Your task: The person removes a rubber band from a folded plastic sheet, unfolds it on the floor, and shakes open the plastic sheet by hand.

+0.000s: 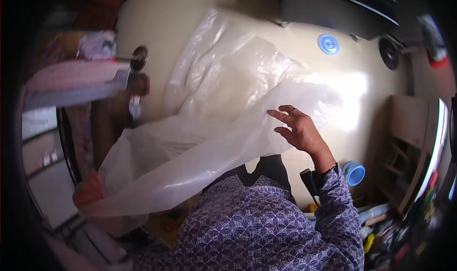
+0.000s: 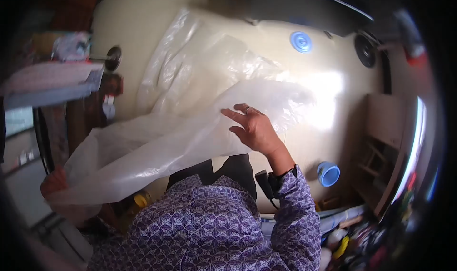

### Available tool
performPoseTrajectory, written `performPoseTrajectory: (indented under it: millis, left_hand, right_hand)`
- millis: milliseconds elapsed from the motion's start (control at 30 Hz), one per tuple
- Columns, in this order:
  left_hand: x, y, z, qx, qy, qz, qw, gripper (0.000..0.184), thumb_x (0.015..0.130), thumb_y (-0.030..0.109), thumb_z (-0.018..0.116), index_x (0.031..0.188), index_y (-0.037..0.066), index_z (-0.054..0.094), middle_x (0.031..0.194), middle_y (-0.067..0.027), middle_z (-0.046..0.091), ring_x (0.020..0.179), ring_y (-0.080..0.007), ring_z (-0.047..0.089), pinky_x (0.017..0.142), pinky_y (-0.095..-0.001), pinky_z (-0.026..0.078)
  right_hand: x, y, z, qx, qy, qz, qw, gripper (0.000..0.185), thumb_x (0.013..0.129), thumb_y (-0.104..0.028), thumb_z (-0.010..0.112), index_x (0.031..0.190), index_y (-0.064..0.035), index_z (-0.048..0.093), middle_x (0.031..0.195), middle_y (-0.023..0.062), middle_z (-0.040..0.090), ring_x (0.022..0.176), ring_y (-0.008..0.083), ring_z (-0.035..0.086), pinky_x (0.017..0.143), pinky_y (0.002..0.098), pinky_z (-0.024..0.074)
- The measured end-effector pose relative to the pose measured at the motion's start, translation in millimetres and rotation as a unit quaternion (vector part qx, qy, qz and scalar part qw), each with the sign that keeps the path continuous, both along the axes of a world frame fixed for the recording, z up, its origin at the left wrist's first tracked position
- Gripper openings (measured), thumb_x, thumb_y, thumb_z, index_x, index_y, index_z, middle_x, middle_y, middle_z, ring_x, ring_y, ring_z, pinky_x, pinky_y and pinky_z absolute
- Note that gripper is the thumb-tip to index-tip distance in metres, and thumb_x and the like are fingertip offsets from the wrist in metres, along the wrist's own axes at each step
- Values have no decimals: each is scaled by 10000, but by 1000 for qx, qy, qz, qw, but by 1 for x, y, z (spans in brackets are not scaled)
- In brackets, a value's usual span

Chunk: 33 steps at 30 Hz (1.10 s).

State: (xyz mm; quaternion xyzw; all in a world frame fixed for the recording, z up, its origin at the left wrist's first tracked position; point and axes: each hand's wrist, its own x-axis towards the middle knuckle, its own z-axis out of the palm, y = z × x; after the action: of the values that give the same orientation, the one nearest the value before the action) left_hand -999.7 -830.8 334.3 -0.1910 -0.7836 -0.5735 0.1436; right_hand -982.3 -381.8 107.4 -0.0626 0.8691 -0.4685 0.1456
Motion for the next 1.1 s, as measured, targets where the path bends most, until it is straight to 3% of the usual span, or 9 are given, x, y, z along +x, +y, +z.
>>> performPoseTrajectory:
  millis: [100,300,433,600,700,833,933,1000,1100]
  left_hand:
    - [40,-2,9,6,-31,56,998,321,818,195,620,590,75,429,552,-19,439,450,-128,380,545,-312,293]
    - [59,-34,29,-21,-132,-173,976,337,840,306,638,641,43,570,588,-35,529,481,-130,487,537,-284,336]
    - [70,-80,24,-38,-116,-205,971,310,860,301,597,644,86,541,617,-28,538,504,-132,500,522,-286,367]
    - [126,-156,-14,-112,-84,9,990,150,880,210,552,816,76,572,761,-34,575,634,-122,539,579,-267,424]
    - [173,-213,-62,-268,-99,173,943,112,893,155,525,919,69,591,847,-38,597,712,-116,562,614,-255,458]
    - [299,-344,-174,238,-434,339,800,212,854,113,551,1041,23,596,953,-60,602,853,-126,574,737,-249,472]
    - [370,-385,-196,276,-478,363,751,197,829,150,550,966,19,603,940,-47,604,861,-133,579,764,-264,473]
    - [413,-392,-173,-111,-466,368,797,202,805,180,544,932,36,606,941,-53,608,880,-163,586,785,-291,475]
    - [486,-387,-165,-159,-357,432,813,187,832,185,519,924,43,599,954,-76,601,878,-208,591,781,-316,481]
  right_hand:
    - [-8,-9,-55,88,77,16,993,651,726,-97,697,1319,-261,485,1303,202,489,1077,353,559,896,407,471]
    - [-56,-22,-126,149,-25,19,988,842,724,10,604,1423,-334,285,1404,223,366,1096,366,549,868,383,492]
    - [-27,-35,-199,216,-90,217,948,604,672,29,576,1232,-195,551,1299,231,470,1115,341,542,910,376,463]
    - [26,-46,-186,104,-42,23,993,317,685,86,489,938,-6,657,863,156,672,868,292,654,814,337,506]
    - [7,-48,-183,96,38,-134,986,235,728,78,517,899,-2,657,858,128,669,884,257,645,812,322,494]
    - [-84,-163,-95,187,194,-81,960,90,811,-73,643,873,-15,671,930,159,671,923,294,641,830,350,487]
    - [-150,-303,-30,140,268,-24,953,112,809,-92,659,882,-9,673,943,166,667,924,307,635,835,358,484]
    - [-181,-392,-5,97,328,43,939,110,796,-89,675,875,-13,678,936,173,665,935,317,627,839,367,482]
    - [-214,-526,12,15,388,146,910,104,790,-93,679,866,-22,681,923,179,664,931,331,632,846,381,484]
